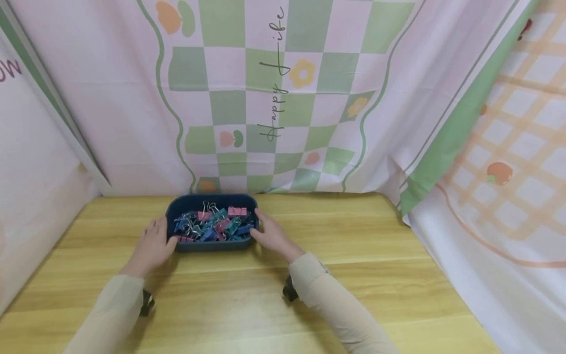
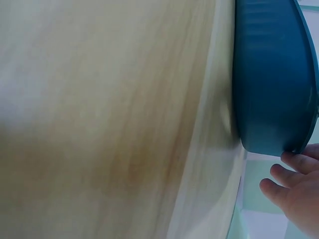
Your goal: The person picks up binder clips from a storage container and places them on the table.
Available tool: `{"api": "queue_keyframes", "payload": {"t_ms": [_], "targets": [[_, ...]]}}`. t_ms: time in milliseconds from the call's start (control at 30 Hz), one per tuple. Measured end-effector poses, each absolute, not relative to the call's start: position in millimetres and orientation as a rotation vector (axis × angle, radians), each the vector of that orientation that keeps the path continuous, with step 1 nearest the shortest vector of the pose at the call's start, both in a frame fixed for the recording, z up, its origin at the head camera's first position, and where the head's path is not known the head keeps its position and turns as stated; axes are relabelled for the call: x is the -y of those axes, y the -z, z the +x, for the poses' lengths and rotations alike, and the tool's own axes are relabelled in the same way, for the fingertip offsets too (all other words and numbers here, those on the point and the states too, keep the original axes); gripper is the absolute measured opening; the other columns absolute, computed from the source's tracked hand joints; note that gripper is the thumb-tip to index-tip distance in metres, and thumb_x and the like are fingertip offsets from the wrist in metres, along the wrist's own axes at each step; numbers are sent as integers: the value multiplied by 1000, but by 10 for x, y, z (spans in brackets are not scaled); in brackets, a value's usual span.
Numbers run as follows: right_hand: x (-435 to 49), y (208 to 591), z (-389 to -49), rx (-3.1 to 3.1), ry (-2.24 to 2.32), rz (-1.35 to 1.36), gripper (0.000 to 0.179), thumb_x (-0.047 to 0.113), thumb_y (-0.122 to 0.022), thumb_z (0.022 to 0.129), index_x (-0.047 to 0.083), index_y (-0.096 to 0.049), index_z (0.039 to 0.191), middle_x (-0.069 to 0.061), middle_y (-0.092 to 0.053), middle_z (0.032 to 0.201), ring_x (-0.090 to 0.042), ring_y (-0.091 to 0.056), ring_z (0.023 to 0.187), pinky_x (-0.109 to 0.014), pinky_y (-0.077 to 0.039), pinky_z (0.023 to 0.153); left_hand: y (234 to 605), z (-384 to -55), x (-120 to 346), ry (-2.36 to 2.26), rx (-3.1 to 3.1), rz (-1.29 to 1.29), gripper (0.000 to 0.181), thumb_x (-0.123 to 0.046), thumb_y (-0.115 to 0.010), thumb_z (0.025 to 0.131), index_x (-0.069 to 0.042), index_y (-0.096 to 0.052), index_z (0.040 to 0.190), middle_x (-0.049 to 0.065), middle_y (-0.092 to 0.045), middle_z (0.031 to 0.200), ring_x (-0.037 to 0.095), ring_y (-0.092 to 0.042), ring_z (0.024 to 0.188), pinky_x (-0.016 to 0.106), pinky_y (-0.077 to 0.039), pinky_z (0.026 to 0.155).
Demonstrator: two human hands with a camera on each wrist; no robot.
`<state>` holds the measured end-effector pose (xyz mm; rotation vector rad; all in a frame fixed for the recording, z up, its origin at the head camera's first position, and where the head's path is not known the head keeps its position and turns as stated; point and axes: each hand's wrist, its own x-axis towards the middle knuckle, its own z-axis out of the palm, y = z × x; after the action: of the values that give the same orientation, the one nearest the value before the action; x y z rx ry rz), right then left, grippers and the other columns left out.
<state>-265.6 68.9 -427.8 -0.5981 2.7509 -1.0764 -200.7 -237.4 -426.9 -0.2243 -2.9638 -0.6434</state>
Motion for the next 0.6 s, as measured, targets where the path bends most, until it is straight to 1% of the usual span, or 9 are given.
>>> {"api": "queue_keyframes", "payload": {"t_ms": [300, 500, 600], "targets": [[-699, 4276, -2525, -2744, 1075, -618, 63, 21, -56, 91, 7, -25, 145, -11, -27, 147, -23, -26, 133, -36, -22, 108, 4263, -1840, 2366, 608, 2960, -240, 65, -20, -44, 93, 26, -17, 131, 44, -17, 135, 56, -15, 124, 62, -11, 103], [-715, 4299, -2390, -2748, 1073, -669, 64, 21, -57, 90, 4, -26, 144, -13, -30, 145, -26, -30, 132, -38, -25, 107, 4291, -1672, 2375, 584, 2956, -264, 66, -20, -45, 93, 27, -18, 130, 44, -17, 135, 56, -16, 125, 60, -12, 103], [-721, 4302, -2308, -2745, 1088, -678, 64, 21, -57, 90, 3, -27, 144, -14, -31, 145, -27, -30, 131, -38, -26, 106, 4292, -1589, 2373, 612, 2959, -263, 66, -20, -44, 93, 26, -16, 131, 44, -15, 136, 56, -14, 125, 61, -12, 103]]}}
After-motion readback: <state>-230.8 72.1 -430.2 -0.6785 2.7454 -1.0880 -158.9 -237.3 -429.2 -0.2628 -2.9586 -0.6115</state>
